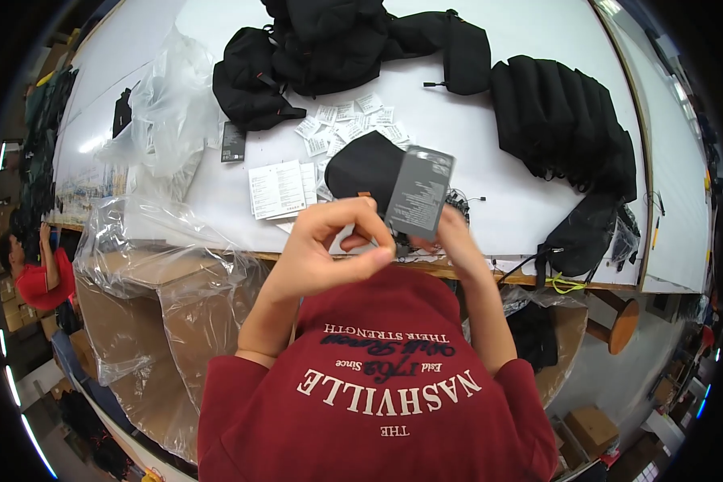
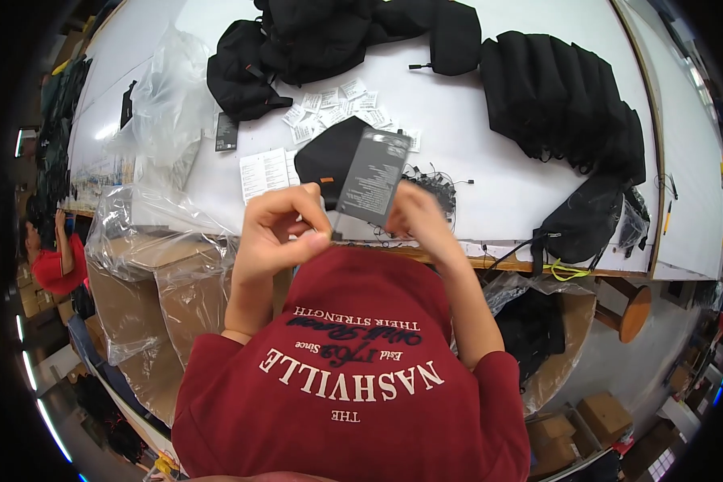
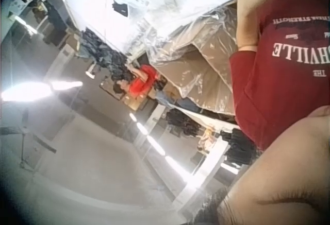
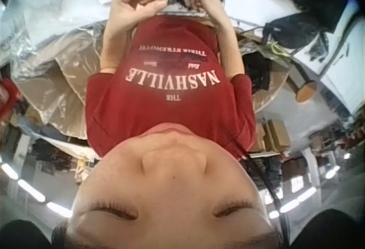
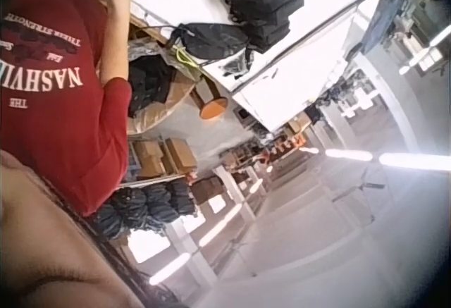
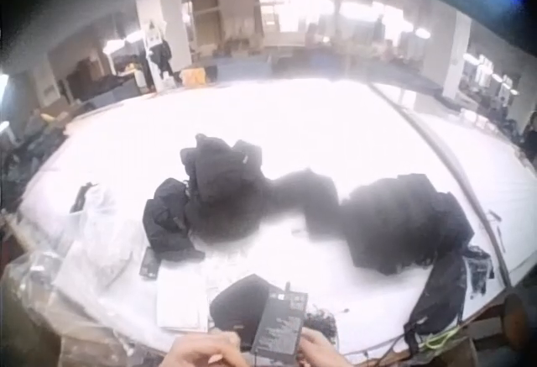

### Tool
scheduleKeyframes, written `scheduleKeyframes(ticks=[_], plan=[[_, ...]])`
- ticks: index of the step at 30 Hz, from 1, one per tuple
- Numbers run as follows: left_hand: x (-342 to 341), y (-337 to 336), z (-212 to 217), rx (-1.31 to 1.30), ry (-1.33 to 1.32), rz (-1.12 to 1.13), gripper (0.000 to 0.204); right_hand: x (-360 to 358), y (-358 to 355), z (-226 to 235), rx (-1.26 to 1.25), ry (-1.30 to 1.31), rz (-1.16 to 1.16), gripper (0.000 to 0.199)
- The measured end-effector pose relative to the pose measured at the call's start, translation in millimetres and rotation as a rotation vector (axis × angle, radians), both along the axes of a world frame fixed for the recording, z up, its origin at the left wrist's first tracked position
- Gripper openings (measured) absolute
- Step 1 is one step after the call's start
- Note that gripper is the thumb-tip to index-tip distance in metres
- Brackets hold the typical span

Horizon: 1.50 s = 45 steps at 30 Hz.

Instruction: Packing silica gel packets and product tags into black padded cases.

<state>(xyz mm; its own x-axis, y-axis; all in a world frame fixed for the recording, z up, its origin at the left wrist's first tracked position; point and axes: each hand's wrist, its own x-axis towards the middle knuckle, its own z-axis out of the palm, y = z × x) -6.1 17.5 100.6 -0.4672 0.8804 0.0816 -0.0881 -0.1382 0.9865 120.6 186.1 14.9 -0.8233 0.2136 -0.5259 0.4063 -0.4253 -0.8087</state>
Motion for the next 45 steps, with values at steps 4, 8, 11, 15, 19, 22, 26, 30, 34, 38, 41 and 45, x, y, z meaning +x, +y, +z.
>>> scheduleKeyframes(ticks=[4,8,11,15,19,22,26,30,34,38,41,45], plan=[[4,-1,-1,0.001,0.162,-0.226,0.006,-16,-26,-5,-0.413,-0.017,-0.161,0.028],[9,-6,-4,-0.023,0.269,-0.454,0.006,-23,-23,-12,-0.411,0.138,-0.175,0.026],[-1,-14,1,-0.029,0.270,-0.428,0.009,-21,-7,-19,-0.083,0.256,-0.090,0.021],[-14,-12,5,-0.259,0.605,0.056,0.012,-16,19,34,0.604,0.269,0.292,0.021],[-9,7,-3,-0.147,1.224,0.285,0.018,-18,20,85,0.802,0.321,0.444,0.023],[-13,1,-16,-0.064,1.377,0.357,0.022,-14,18,97,0.836,0.358,0.480,0.019],[-12,-5,-17,-0.046,1.361,0.296,0.019,-7,13,101,0.786,0.323,0.384,0.021],[-14,-3,-24,-0.002,1.308,0.152,0.021,-6,13,99,0.873,0.318,0.359,0.017],[-9,-3,-19,-0.039,1.327,0.141,0.024,-7,10,102,0.879,0.336,0.384,0.017],[-8,-5,-23,0.016,1.385,0.116,0.028,-5,6,104,0.840,0.349,0.415,0.016],[-7,-5,-25,0.035,1.378,0.135,0.028,-5,4,103,0.849,0.368,0.415,0.016],[-4,-6,-27,0.072,1.347,0.120,0.025,-3,3,99,0.843,0.386,0.398,0.016]])
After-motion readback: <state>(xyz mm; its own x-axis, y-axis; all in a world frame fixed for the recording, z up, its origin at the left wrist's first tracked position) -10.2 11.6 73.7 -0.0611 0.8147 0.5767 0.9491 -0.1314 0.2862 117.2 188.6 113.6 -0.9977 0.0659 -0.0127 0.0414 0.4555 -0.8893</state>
